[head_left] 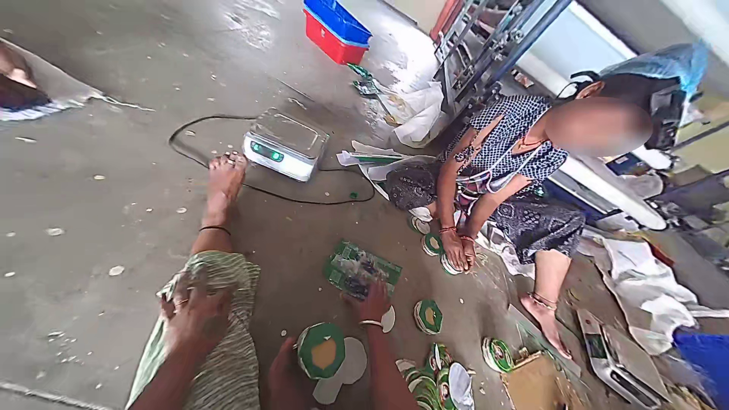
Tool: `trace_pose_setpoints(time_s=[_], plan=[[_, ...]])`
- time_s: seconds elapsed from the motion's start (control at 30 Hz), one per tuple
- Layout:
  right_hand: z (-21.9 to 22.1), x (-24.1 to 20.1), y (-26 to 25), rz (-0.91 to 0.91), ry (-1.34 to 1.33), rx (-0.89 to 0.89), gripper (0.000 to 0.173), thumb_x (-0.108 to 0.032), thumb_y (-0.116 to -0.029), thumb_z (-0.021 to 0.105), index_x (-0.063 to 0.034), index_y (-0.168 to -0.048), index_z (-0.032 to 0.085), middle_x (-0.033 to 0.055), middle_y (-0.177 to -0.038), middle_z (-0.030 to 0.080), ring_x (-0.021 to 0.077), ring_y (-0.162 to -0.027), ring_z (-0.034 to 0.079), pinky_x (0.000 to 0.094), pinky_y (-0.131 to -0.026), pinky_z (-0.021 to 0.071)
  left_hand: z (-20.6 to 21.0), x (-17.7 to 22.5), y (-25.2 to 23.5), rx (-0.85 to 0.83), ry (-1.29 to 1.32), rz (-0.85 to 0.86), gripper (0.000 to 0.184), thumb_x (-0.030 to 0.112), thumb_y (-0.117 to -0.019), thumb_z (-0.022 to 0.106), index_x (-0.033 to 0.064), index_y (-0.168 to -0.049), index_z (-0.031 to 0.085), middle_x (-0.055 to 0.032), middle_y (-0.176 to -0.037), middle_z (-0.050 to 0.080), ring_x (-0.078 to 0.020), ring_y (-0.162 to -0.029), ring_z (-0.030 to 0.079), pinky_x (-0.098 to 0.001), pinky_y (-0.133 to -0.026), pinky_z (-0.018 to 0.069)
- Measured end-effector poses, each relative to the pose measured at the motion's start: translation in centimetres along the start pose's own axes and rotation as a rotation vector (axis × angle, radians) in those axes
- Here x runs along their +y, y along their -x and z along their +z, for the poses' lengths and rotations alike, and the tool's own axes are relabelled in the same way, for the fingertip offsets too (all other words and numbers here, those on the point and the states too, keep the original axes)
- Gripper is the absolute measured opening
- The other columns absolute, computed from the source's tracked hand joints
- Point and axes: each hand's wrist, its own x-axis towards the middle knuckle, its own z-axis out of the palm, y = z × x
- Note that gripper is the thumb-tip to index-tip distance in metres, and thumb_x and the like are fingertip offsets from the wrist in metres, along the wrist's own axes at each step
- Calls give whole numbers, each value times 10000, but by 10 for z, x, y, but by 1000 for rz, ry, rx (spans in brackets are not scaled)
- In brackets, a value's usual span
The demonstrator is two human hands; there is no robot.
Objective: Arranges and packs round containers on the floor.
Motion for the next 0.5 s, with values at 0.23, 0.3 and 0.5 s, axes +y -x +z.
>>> trace_pose_setpoints(time_s=[0.23, 0.3, 0.5], plan=[[-33, 3, 148, -240, -31, -2, 479, -55, -814, 702, -8, -1290, 679, 312, -1559, 402, 556, -1454, 323, 741, -1121, 246, 10, 11, 39, -34, 281, 379, 290, 161, -858, 758, 102, -1139, 793, -255, -1462, 553, -533, -1447, 355, -734, -1171, 153], [-31, 1, 176, -293, 111, 105, 477, -24, -783, 712, -68, -1258, 716, 313, -1552, 415, 587, -1442, 322, 807, -1074, 215, 24, 28, 59, -148, 330, 531, 714, 446, -813, 767, 60, -1398, 629, -241, -1529, 489, -491, -1479, 339, -757, -1163, 141], [-19, -15, 181, -458, 479, 144, 570, 41, -842, 655, -44, -1404, 620, 235, -1531, 494, 480, -1459, 388, 779, -1112, 230, 53, 85, 100, -500, 218, 442, 1182, 374, -727, 910, 8, -1616, 223, -221, -1631, 338, -394, -1527, 292, -682, -1225, 38]])
